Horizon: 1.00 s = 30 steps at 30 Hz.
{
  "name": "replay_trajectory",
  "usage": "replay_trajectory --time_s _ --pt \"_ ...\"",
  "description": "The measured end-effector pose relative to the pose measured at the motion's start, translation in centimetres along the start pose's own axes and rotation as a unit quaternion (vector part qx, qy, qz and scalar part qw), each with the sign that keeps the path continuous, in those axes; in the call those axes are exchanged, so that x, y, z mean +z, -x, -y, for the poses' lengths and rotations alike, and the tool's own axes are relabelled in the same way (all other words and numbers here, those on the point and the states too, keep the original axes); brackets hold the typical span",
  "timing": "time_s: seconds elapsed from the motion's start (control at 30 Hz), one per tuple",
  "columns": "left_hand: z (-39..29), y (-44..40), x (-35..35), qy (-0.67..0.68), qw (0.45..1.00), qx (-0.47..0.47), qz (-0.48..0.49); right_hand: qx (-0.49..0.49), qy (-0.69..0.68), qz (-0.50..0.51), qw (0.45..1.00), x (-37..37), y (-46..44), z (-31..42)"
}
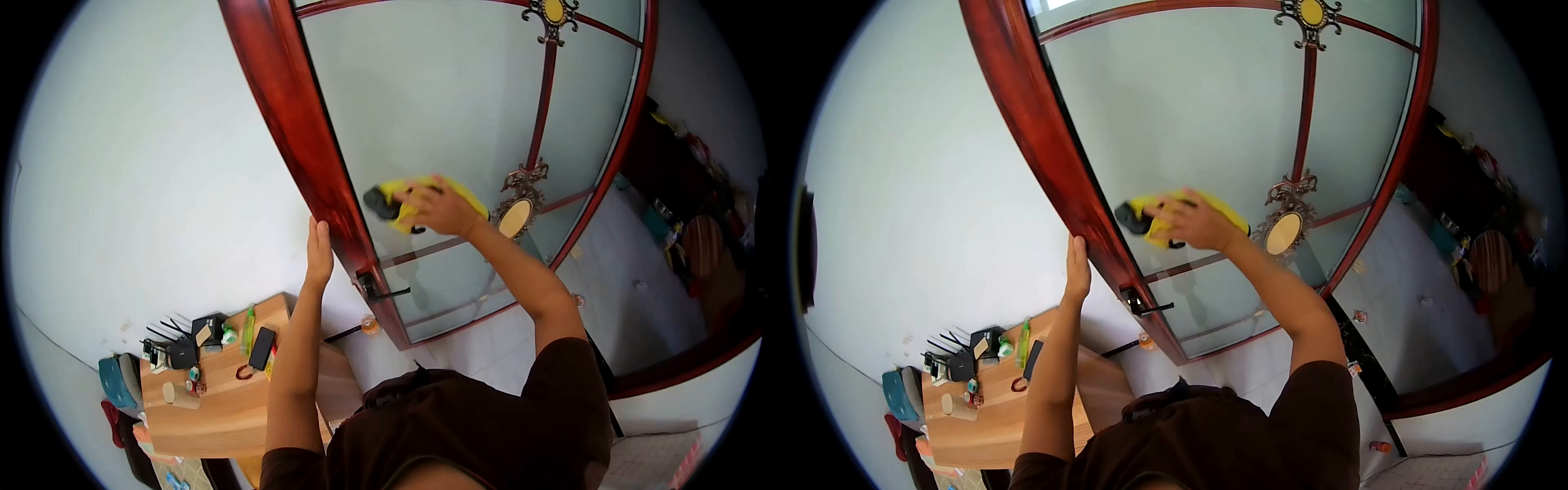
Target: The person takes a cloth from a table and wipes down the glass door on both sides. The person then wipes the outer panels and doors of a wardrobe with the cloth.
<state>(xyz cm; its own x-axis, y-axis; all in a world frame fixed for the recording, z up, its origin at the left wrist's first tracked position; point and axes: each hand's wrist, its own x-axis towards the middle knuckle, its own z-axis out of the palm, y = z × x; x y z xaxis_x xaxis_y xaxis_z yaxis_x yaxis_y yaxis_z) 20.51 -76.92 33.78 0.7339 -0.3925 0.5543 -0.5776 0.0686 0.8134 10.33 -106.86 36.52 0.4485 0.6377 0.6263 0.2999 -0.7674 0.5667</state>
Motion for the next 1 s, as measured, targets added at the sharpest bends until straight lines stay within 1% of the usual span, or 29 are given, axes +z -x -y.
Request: replay_trajectory --time_s 0.07,0.1,0.13,0.17,0.2,0.27,0.3,0.37,0.47,0.57,0.63,0.7,0.77,0.83,0.9,0.93,1.0 --pt "0.5 0.1 0.1 -0.012 1.000 0.000 -0.013 0.110 0.033 -0.045 0.992 -1.0 0.4 -3.0" --pt "0.7 0.1 0.2 -0.019 1.000 0.000 -0.020 0.144 0.076 -0.054 0.985 -1.3 1.2 -5.1" --pt "0.8 0.2 0.2 -0.024 0.999 0.002 -0.027 0.200 0.083 -0.086 0.972 -1.5 2.0 -7.0" --pt "0.9 0.2 0.4 -0.023 0.999 0.001 -0.033 0.245 0.067 -0.153 0.955 -2.2 2.7 -9.1" --pt "1.0 0.3 0.5 -0.021 0.999 0.001 -0.038 0.285 0.112 -0.216 0.927 -2.8 3.1 -11.0" --pt "1.0 0.4 0.8 -0.011 0.999 -0.003 -0.046 0.449 0.113 -0.239 0.854 -4.4 4.0 -12.9" --pt "1.1 0.4 0.9 -0.008 0.999 -0.005 -0.050 0.508 0.085 -0.287 0.808 -4.7 4.1 -13.2" --pt "1.2 0.3 1.1 0.001 0.998 -0.008 -0.056 0.608 0.026 -0.383 0.695 -5.2 4.0 -14.0" --pt "1.3 0.3 1.2 0.011 0.998 -0.013 -0.058 0.644 0.002 -0.439 0.626 -4.5 2.4 -12.6" --pt "1.3 0.2 1.2 0.019 0.998 -0.017 -0.057 0.596 -0.002 -0.393 0.701 -3.6 -0.5 -9.0" --pt "1.3 0.0 1.1 0.023 0.998 -0.020 -0.058 0.593 -0.062 -0.328 0.733 -4.0 -4.0 -5.8" --pt "1.4 -0.2 1.2 0.027 0.998 -0.022 -0.061 0.496 -0.064 -0.311 0.808 -2.3 -6.5 -3.9" --pt "1.6 -0.5 1.5 0.031 0.997 -0.022 -0.065 0.395 -0.094 -0.265 0.874 -2.9 -9.4 -2.8" --pt "1.7 -0.8 1.8 0.034 0.997 -0.023 -0.072 0.362 -0.130 -0.211 0.899 -5.6 -13.0 -2.7" --pt "2.0 -1.1 1.9 0.036 0.996 -0.024 -0.078 0.315 -0.125 -0.192 0.921 -8.1 -15.6 -4.5" --pt "2.1 -1.2 2.0 0.037 0.996 -0.026 -0.078 0.290 -0.111 -0.189 0.932 -8.6 -16.5 -6.0" --pt "2.3 -1.7 2.0 0.038 0.996 -0.025 -0.078 0.271 -0.032 -0.180 0.945 -8.9 -17.7 -9.3"
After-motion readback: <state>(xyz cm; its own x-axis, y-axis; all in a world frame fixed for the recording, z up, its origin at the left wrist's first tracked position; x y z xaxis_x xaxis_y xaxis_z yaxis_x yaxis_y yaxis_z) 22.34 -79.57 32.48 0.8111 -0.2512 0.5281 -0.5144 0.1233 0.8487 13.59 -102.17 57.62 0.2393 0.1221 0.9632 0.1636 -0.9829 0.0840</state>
